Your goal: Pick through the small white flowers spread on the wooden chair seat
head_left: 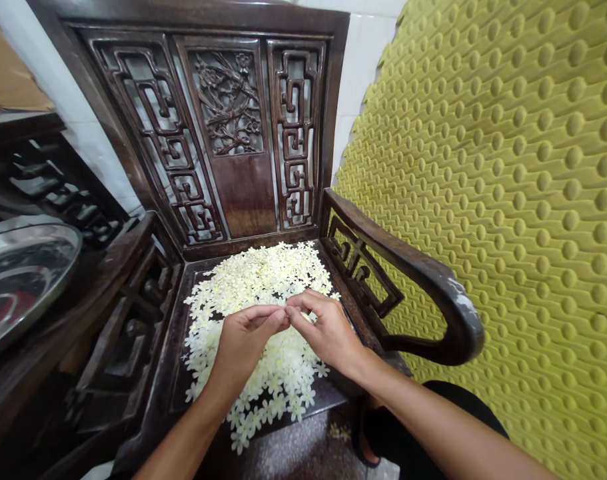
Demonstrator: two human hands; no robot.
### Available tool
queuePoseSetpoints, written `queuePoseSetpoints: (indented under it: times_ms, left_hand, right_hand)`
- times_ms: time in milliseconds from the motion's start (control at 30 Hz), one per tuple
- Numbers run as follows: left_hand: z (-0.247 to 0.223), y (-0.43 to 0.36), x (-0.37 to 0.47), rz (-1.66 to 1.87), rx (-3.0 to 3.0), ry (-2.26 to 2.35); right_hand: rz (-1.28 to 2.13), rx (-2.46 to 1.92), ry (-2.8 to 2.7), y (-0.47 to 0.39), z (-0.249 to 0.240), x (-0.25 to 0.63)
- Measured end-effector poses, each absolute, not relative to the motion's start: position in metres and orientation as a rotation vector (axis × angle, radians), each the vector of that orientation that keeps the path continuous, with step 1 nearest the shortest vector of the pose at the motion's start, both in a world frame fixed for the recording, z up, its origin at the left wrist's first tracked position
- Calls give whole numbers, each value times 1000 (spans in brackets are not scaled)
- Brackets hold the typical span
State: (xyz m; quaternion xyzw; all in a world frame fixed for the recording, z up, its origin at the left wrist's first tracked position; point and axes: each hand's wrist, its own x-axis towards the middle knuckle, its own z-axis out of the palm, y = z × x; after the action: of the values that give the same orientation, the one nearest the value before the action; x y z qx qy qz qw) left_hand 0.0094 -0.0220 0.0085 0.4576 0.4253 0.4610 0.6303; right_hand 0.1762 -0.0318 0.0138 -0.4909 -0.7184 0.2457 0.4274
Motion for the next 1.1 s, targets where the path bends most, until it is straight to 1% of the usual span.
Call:
queuePoseSetpoints:
  times_ms: [300,533,800,1100]
  left_hand:
    - [7,-22,8,1050,1025,941]
    - [11,-21,8,1069,1194,1054]
    - [13,-21,8,1081,1204,1063]
    - [12,-20,7,1052,1214,1047]
  right_hand:
    - [632,-1170,-1806,-32,12,176]
    - [734,-1148,-1779,-32,15,177]
    - [823,-1122,-1729,-31,18,177]
    - [802,-1135,-1716,-31,14,176]
